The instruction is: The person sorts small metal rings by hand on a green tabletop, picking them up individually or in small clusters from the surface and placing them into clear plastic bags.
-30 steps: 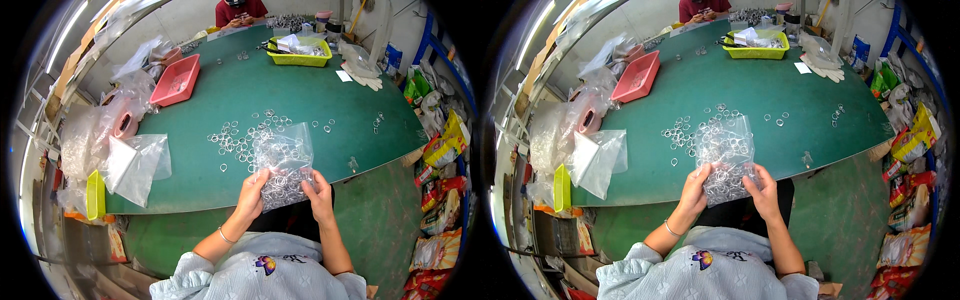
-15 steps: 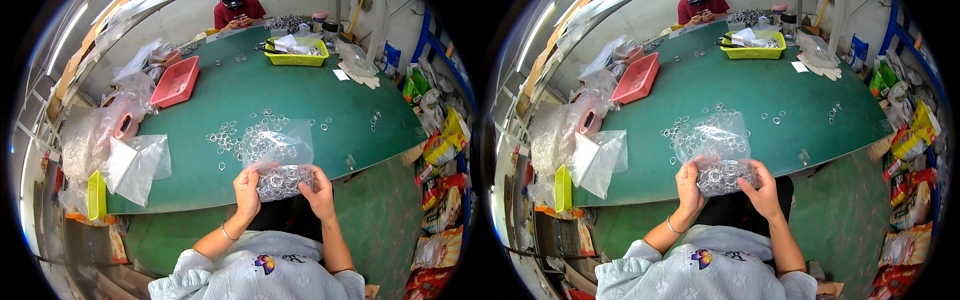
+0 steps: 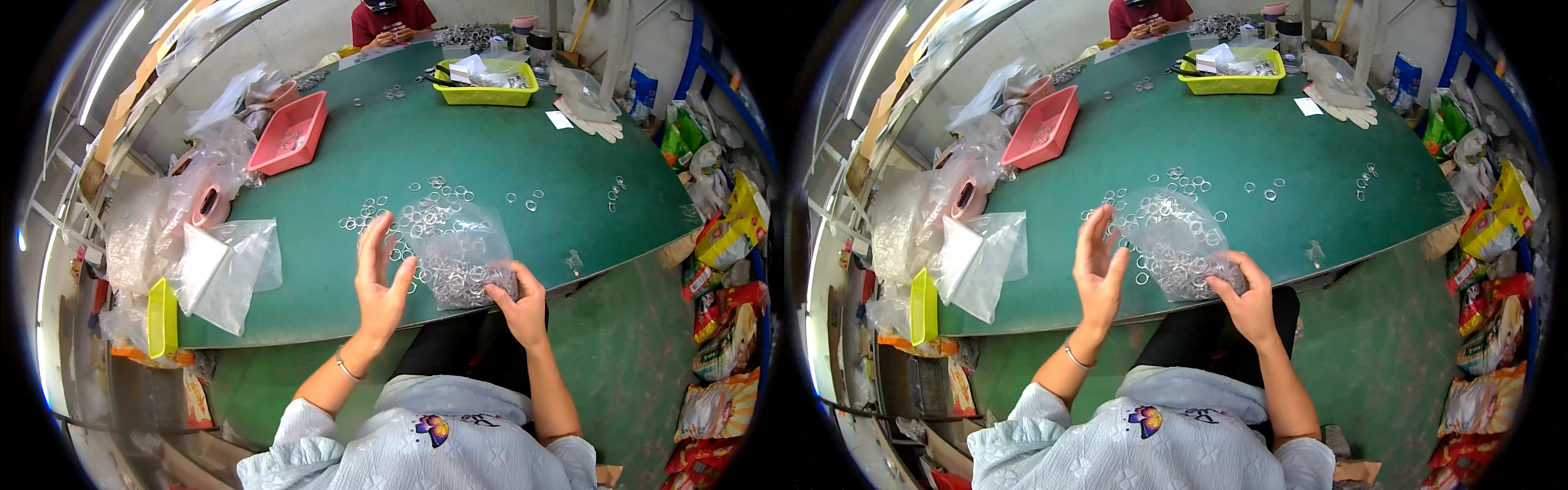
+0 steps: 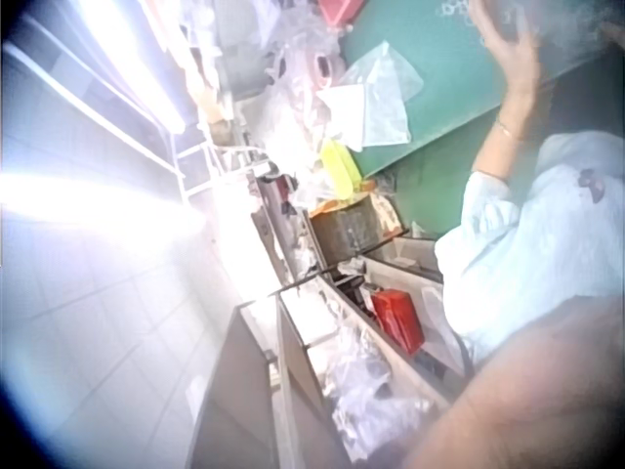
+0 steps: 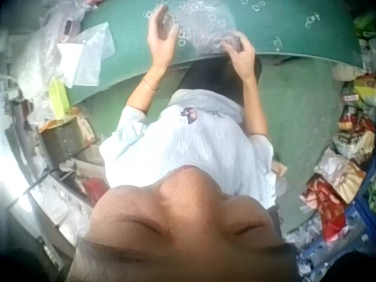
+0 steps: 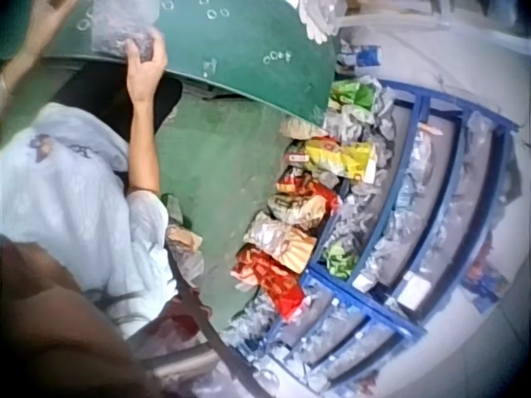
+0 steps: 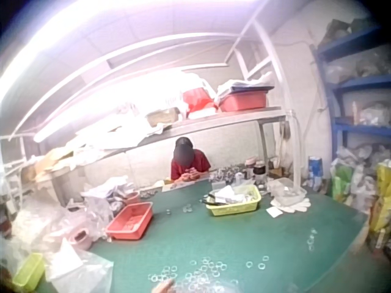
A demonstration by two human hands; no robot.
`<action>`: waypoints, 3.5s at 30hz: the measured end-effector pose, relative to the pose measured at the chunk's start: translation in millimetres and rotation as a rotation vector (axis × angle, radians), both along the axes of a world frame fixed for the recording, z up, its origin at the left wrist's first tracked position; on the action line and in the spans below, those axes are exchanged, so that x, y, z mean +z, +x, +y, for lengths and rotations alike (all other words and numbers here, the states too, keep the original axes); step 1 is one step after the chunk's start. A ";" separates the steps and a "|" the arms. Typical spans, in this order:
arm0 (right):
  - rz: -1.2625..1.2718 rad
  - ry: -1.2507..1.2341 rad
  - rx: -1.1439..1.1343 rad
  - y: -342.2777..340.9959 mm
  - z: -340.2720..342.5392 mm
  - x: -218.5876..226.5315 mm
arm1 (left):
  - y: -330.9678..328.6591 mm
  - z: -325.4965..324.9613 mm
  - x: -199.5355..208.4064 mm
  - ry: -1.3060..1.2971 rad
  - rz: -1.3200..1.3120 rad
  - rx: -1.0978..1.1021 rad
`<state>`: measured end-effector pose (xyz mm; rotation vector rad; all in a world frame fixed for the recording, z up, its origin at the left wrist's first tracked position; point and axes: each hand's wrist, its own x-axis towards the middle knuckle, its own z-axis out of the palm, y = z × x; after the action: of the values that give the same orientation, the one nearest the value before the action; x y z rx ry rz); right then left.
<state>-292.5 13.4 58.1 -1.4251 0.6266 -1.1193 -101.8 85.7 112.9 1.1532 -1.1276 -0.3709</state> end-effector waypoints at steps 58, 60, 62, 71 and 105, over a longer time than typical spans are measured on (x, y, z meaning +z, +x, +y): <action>0.179 -0.203 0.161 -12.9 -26.8 4.8 | -1.1 -33.6 72.4 0.122 -0.730 -0.200; 0.182 -0.234 0.163 -13.8 -27.1 10.0 | -3.1 -30.7 71.4 0.157 -0.659 -0.224; 0.185 -0.260 0.169 -15.2 -27.5 12.9 | -4.1 -28.2 71.4 0.194 -0.613 -0.251; 0.364 -0.348 0.055 -12.6 -11.4 32.3 | -7.5 -22.7 68.1 0.271 -0.511 -0.273; 0.117 -0.460 -0.092 36.1 -1.8 68.3 | 6.2 -20.0 57.1 0.450 0.120 -0.502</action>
<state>-256.4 11.6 126.4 -1.8798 0.5403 -1.3151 -95.6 65.7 170.1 1.2003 -1.2562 -1.1128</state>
